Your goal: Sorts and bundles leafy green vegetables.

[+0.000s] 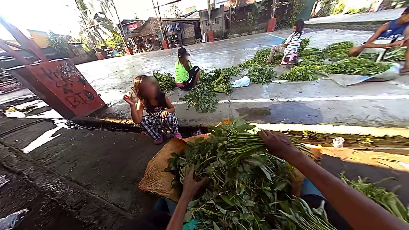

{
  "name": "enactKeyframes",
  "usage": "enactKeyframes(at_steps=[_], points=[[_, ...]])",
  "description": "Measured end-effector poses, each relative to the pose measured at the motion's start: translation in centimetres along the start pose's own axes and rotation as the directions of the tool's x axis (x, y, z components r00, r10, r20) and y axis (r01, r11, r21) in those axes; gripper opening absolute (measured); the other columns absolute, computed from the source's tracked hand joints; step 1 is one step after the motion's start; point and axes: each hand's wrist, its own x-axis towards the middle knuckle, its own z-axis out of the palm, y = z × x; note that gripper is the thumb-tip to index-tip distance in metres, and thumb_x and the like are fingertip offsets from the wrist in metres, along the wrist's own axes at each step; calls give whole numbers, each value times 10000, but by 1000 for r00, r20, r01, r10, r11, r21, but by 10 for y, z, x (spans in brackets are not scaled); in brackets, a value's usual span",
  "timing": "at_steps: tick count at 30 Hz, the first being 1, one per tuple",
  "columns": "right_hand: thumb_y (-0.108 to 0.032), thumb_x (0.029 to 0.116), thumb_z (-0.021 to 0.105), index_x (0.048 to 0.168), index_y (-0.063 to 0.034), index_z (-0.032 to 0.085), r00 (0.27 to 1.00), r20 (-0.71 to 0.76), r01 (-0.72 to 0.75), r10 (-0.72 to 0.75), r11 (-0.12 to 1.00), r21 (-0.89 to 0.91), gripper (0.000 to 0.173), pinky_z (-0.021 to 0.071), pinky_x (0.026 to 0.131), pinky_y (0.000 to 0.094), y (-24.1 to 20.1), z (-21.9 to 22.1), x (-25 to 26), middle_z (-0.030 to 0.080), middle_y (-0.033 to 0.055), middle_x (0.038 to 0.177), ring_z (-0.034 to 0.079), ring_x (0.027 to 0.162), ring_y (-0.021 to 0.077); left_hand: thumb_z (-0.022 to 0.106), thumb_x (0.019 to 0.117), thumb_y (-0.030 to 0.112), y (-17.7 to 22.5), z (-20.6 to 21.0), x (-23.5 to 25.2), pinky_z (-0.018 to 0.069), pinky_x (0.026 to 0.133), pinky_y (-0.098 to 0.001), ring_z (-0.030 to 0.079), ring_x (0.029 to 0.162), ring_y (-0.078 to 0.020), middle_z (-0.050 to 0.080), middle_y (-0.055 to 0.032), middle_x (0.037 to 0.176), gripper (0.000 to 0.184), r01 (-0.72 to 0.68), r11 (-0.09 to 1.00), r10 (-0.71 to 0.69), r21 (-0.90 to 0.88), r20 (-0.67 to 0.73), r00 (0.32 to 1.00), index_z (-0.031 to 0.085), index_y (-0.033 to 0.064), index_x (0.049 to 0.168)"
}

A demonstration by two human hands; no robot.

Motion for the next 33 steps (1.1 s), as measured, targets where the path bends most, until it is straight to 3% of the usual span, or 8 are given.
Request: enactKeyframes(at_steps=[3, 6, 9, 15, 20, 24, 26, 33], points=[[121, 841, 696, 1249, 29, 608, 982, 59, 186, -177, 958, -218, 428, 529, 850, 554, 21, -29, -16, 664, 244, 1089, 667, 996, 435, 848, 569, 672, 43, 45, -2, 123, 1244, -615, 96, 1514, -563, 103, -423, 1605, 1463, -476, 846, 512, 238, -118, 851, 172, -201, 1530], [121, 837, 692, 1239, 27, 618, 947, 90, 319, -307, 930, -184, 419, 532, 858, 566, 15, -49, -41, 664, 240, 1081, 668, 1003, 435, 742, 508, 849, 94, 93, -12, 113, 1213, -683, 108, 1499, -591, 103, -445, 1590, 1602, -716, 643, 748, 273, -21, 664, 118, -223, 1522], [83, 733, 773, 1182, 9, 639, 895, -137, 418, -425, 905, -78, 474, 574, 736, 531, 21, -55, -77, 691, 196, 965, 707, 870, 382, 854, 477, 730, 124, 122, -9, 76, 1187, -740, 189, 1510, -529, 257, -367, 1595, 1531, -810, 555, 823, 190, 19, 568, 207, -153, 1547], [81, 631, 796, 1216, 25, 641, 938, -329, 158, -106, 978, 136, 608, 567, 776, 591, 55, -41, -158, 711, 212, 1063, 709, 957, 414, 925, 554, 329, 174, 160, 15, 354, 1152, -596, 655, 1148, -368, 663, -237, 1241, 1102, -965, 257, 960, 59, 103, 262, 435, -64, 1459], [62, 561, 850, 1216, 36, 630, 896, -392, -156, 211, 974, 167, 692, 577, 768, 599, 83, 38, -247, 700, 218, 1058, 708, 941, 421, 975, 540, 289, 210, 213, 11, 271, 1196, -624, 653, 1152, -319, 687, -162, 1187, 1114, -992, 106, 843, 61, 523, 123, 465, 135, 1519], [17, 659, 847, 1261, 62, 631, 886, -114, -407, 449, 872, 270, 641, 559, 817, 649, 80, 91, -323, 697, 271, 1133, 700, 992, 477, 921, 693, 224, 203, 274, -32, 100, 1241, -639, 494, 1376, -350, 552, -191, 1439, 1146, -934, 355, 427, -23, 893, 141, 258, 241, 1627], [-26, 772, 803, 1360, 55, 575, 821, 114, -563, 560, 758, 330, 636, 521, 898, 673, 66, 102, -342, 663, 295, 1237, 669, 1083, 504, 927, 681, 149, 196, 290, -43, 111, 1221, -678, 397, 1449, -391, 436, -221, 1541, 1208, -871, 489, 278, -42, 954, 110, 202, 264, 1641], [-79, 806, 810, 1377, 78, 545, 791, 226, -608, 569, 693, 386, 648, 499, 937, 668, 57, 102, -344, 641, 309, 1273, 653, 1123, 508, 906, 729, 261, 193, 286, -32, 25, 1194, -719, 325, 1492, -376, 406, -179, 1575, 1083, -841, 541, 161, -17, 983, 84, 284, 215, 1613]])
